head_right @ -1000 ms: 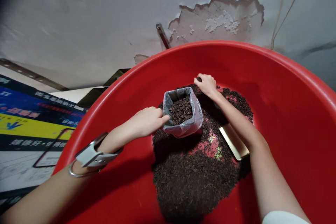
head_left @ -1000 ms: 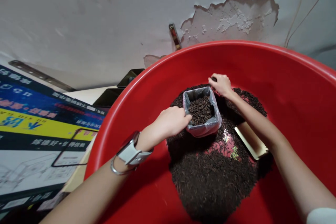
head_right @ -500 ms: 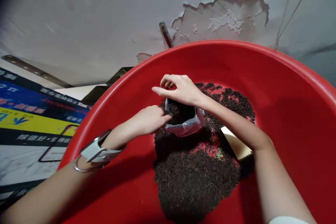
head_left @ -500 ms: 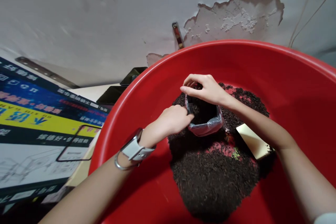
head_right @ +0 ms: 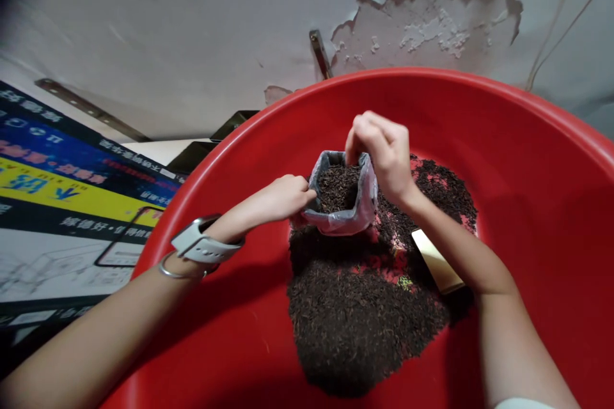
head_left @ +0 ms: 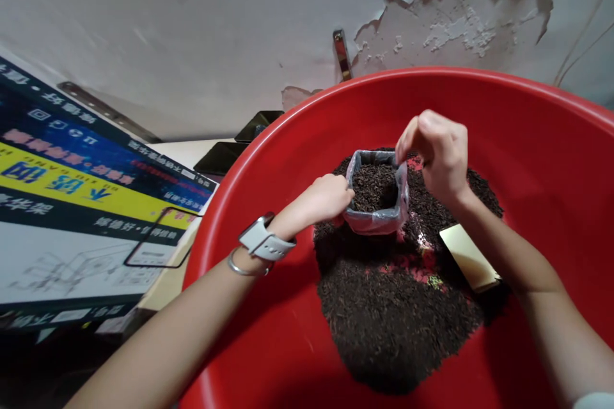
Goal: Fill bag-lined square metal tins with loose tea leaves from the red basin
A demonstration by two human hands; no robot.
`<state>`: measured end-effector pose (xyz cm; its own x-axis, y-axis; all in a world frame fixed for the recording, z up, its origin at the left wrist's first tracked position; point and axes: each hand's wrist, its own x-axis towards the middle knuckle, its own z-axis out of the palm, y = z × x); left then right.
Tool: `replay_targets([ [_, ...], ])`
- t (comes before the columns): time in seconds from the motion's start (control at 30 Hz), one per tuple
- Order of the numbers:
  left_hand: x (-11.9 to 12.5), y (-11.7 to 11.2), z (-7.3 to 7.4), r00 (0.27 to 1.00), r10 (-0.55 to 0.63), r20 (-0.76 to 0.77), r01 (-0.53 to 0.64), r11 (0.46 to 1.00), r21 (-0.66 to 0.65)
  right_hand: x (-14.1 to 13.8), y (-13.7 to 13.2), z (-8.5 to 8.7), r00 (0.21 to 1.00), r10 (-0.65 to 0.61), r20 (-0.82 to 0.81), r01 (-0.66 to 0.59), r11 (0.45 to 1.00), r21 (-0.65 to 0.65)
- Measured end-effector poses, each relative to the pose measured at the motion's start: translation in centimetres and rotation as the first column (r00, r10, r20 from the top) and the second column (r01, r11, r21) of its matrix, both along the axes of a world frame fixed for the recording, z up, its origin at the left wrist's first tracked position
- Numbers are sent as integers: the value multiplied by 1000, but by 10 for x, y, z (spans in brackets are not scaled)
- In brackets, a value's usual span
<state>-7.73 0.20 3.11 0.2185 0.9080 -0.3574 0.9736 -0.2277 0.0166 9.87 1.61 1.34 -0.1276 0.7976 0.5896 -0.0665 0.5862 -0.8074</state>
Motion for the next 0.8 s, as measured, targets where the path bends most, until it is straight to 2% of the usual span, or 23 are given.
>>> replay_targets([
  [0.03, -1, 1, 0, 998, 49, 35, -50, 999, 21, -7, -18, -3, 991, 133, 28, -133, 991, 5],
  [0.07, -1, 2, 0, 992, 96, 80, -98, 995, 24, -17, -37, -10, 950, 304, 75, -305, 952, 16],
  [0.1, -2, 2, 0, 981, 141, 137, -143, 990, 8, -28, -56, -20, 857, 492, 155, -499, 867, 4],
  [0.13, -3, 2, 0, 962, 183, 201, -182, 983, -25, -40, -74, -34, 738, 630, 241, -639, 768, -50],
  [0.17, -4, 3, 0, 937, 227, 264, -217, 974, -64, -52, -92, -51, 624, 719, 308, -726, 678, -112],
  [0.2, -4, 3, 1, 907, 272, 320, -253, 962, -103, -63, -108, -69, 535, 752, 386, -752, 632, -189],
  [0.23, -5, 4, 1, 873, 318, 370, -289, 948, -132, -72, -122, -89, 496, 726, 477, -698, 660, -279],
  [0.27, -6, 5, 1, 834, 360, 418, -329, 933, -148, -79, -133, -107, 468, 680, 565, -612, 710, -348],
  [0.3, -7, 6, 2, 790, 399, 465, -372, 915, -154, -83, -142, -123, 444, 635, 632, -566, 746, -352],
  [0.37, -8, 8, 4, 684, 459, 567, -450, 877, -166, -88, -149, -149, 435, 550, 713, -548, 790, -275],
  [0.43, -10, 10, 6, 586, 468, 662, -504, 850, -155, -91, -144, -165, 426, 494, 758, -573, 796, -197],
  [0.53, -12, 11, 10, 519, 414, 748, -556, 828, -72, -102, -113, -180, 389, 387, 836, -588, 803, -98],
  [0.63, -14, 11, 16, 495, 372, 785, -588, 809, -11, -119, -66, -190, 393, 183, 901, -535, 843, 62],
  [0.73, -16, 11, 19, 515, 363, 777, -594, 804, 18, -132, -14, -191, 375, 9, 927, -452, 875, 174],
  [0.8, -15, 11, 20, 568, 367, 737, -593, 803, 56, -133, 15, -184, 361, -71, 930, -399, 889, 223],
])
